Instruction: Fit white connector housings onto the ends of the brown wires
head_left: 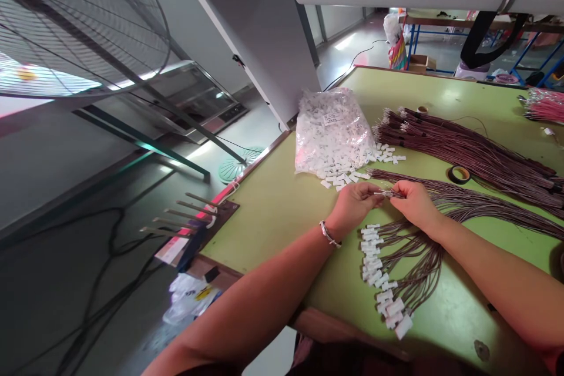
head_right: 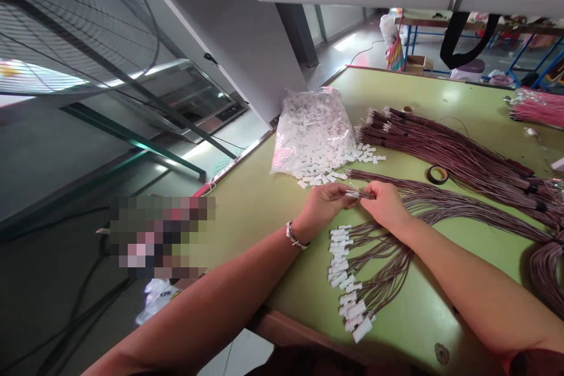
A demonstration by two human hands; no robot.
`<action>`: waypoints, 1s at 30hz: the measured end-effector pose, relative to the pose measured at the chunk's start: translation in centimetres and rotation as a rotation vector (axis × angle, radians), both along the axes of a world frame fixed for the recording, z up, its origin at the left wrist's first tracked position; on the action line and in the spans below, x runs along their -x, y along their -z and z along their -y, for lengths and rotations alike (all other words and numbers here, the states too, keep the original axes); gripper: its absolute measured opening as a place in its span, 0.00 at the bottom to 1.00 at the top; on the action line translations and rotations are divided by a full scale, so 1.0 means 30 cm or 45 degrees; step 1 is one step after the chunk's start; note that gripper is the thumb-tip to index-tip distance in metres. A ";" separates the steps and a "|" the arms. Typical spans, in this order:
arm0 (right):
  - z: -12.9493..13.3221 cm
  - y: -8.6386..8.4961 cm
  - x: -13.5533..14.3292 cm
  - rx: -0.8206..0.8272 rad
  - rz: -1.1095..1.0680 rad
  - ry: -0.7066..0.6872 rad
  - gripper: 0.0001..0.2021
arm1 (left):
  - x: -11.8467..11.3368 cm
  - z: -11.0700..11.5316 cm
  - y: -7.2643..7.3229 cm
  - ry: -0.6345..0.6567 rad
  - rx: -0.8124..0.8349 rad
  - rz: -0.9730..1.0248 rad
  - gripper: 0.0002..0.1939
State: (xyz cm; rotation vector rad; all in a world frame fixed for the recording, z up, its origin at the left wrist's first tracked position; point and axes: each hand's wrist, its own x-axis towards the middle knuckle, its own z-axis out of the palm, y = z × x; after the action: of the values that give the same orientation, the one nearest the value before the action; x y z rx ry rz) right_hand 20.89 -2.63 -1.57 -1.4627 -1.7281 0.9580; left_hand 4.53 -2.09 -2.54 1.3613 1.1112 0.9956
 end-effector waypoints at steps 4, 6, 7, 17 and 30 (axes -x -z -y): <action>0.003 0.005 0.004 -0.033 0.041 -0.013 0.04 | -0.005 0.004 0.002 0.010 -0.165 -0.178 0.05; 0.004 0.004 0.004 -0.044 0.055 -0.009 0.04 | -0.016 0.009 -0.003 -0.002 -0.117 -0.159 0.04; 0.005 0.003 0.003 -0.039 0.056 -0.008 0.04 | -0.021 0.012 -0.008 -0.019 -0.062 -0.113 0.03; 0.027 -0.044 -0.017 -0.702 0.705 -0.237 0.08 | 0.011 -0.001 -0.042 -0.010 0.309 0.253 0.08; -0.004 -0.011 -0.008 -0.245 0.280 -0.131 0.07 | 0.007 0.000 -0.031 0.037 0.188 0.261 0.11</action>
State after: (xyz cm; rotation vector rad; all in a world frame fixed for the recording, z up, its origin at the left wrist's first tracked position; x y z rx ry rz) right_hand 21.13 -2.53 -1.24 -1.4067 -2.0106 0.6793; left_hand 4.32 -2.10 -1.62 1.1276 0.9875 0.9880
